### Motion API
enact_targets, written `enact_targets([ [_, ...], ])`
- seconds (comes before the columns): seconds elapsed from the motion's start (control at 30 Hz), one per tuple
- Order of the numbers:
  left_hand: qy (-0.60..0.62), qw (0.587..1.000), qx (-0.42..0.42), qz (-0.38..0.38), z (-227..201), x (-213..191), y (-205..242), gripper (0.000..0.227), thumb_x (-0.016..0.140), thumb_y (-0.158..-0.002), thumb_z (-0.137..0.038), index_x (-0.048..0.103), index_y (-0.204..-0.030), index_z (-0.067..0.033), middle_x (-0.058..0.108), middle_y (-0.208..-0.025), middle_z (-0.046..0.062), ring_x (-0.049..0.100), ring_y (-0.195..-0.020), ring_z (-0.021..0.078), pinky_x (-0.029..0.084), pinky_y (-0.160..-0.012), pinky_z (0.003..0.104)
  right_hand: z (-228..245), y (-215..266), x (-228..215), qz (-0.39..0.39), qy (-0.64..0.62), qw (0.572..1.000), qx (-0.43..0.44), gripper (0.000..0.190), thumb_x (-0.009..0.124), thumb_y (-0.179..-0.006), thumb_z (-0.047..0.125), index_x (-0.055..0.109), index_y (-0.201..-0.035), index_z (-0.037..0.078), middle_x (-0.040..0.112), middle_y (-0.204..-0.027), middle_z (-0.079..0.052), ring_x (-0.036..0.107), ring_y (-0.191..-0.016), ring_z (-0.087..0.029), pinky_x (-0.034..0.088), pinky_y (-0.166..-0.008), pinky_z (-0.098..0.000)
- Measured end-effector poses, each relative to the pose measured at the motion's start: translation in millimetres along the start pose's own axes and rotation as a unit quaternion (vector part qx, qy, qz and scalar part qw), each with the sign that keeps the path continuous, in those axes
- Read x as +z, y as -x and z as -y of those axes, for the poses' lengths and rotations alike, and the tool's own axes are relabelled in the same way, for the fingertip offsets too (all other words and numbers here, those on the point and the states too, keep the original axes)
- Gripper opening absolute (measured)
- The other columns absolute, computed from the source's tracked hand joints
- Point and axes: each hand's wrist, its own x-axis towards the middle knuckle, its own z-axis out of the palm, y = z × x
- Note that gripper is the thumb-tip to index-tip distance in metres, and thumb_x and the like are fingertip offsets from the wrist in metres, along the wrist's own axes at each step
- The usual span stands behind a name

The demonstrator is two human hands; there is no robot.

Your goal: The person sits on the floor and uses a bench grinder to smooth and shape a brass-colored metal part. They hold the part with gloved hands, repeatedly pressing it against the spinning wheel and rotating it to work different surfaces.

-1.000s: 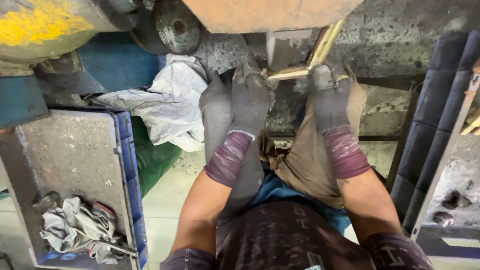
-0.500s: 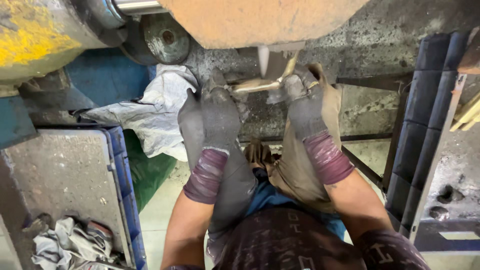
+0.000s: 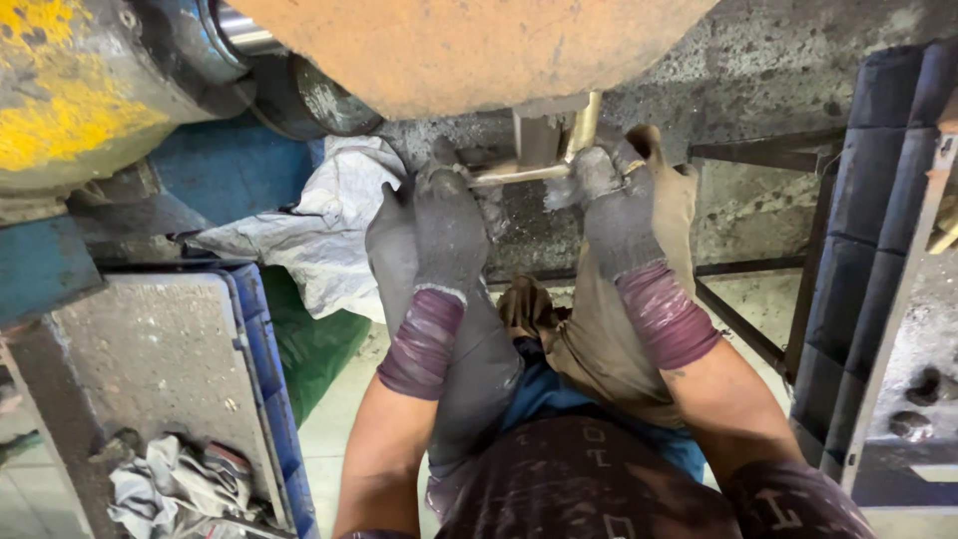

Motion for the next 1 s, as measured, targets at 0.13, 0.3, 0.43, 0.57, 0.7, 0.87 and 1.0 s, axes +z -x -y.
enact_targets([
  [0.13, 0.323, 0.94, -0.101, 0.032, -9, 19, -3, 0.026, 0.036, -0.11, -0.014, 0.047, -0.115, 0.0093, 0.058, -0.072, 0.011, 0.055, -0.046, 0.0156, 0.045, -0.038, 0.03, 6, -3, -6, 0.044, -0.071, 0.996, -0.042, 0.029, 0.056, -0.109, 0.017, 0.06, -0.131, -0.001, 0.067, -0.104, -0.006, 0.068, -0.087, -0.014, 0.062, -0.077, -0.0299],
  [0.3, -0.181, 0.951, 0.238, -0.074, 17, 34, -8, 0.022, 0.047, -0.1, -0.007, 0.058, -0.12, -0.0027, 0.066, -0.095, 0.013, 0.063, -0.084, 0.0274, 0.052, -0.081, 0.044, 11, -3, -17, 0.043, -0.069, 0.995, -0.061, 0.023, 0.054, -0.111, 0.016, 0.06, -0.123, -0.002, 0.066, -0.094, -0.007, 0.067, -0.076, -0.016, 0.063, -0.067, -0.0326],
  [0.43, -0.447, 0.838, 0.313, -0.02, 27, 45, -17, 0.027, 0.059, -0.085, -0.01, 0.066, -0.104, 0.0075, 0.065, -0.098, 0.024, 0.062, -0.099, 0.04, 0.045, -0.097, 0.052, 18, 1, -25, 0.028, -0.064, 0.996, -0.06, 0.02, 0.054, -0.11, 0.014, 0.06, -0.124, 0.0, 0.063, -0.092, -0.004, 0.064, -0.075, -0.014, 0.06, -0.065, -0.0306],
  [0.57, -0.204, 0.961, 0.186, -0.02, 12, 40, -14, 0.016, 0.051, -0.094, -0.006, 0.059, -0.108, -0.0037, 0.064, -0.097, 0.013, 0.065, -0.09, 0.0271, 0.055, -0.082, 0.039, 21, 3, -21, 0.039, -0.08, 0.993, -0.071, 0.018, 0.055, -0.114, 0.013, 0.061, -0.119, -0.003, 0.062, -0.095, -0.004, 0.062, -0.08, -0.013, 0.06, -0.072, -0.0299],
  [0.7, 0.25, 0.961, -0.112, 0.033, -14, 20, -2, 0.026, 0.039, -0.107, -0.018, 0.054, -0.119, -0.0012, 0.061, -0.082, 0.009, 0.057, -0.056, 0.0127, 0.048, -0.045, 0.027, 17, 2, -7, 0.035, -0.043, 0.998, -0.03, 0.019, 0.054, -0.107, 0.015, 0.059, -0.12, 0.001, 0.064, -0.094, -0.004, 0.066, -0.079, -0.014, 0.061, -0.071, -0.0294],
  [0.87, 0.386, 0.917, -0.102, 0.01, -34, 2, 1, 0.023, 0.041, -0.108, -0.019, 0.053, -0.115, -0.0007, 0.06, -0.079, 0.004, 0.054, -0.05, 0.0119, 0.047, -0.043, 0.027, 13, 5, 11, 0.046, -0.13, 0.99, -0.013, 0.021, 0.058, -0.108, 0.014, 0.061, -0.123, 0.0, 0.064, -0.1, -0.004, 0.065, -0.087, -0.015, 0.061, -0.077, -0.0292],
  [1.0, 0.289, 0.952, -0.105, -0.008, -27, -5, 2, 0.029, 0.036, -0.111, -0.024, 0.052, -0.111, 0.0, 0.056, -0.075, 0.01, 0.053, -0.048, 0.0125, 0.045, -0.041, 0.027, 21, 8, 20, 0.044, -0.101, 0.994, -0.006, 0.023, 0.056, -0.106, 0.016, 0.06, -0.123, 0.001, 0.067, -0.1, -0.004, 0.067, -0.086, -0.015, 0.061, -0.075, -0.029],
])
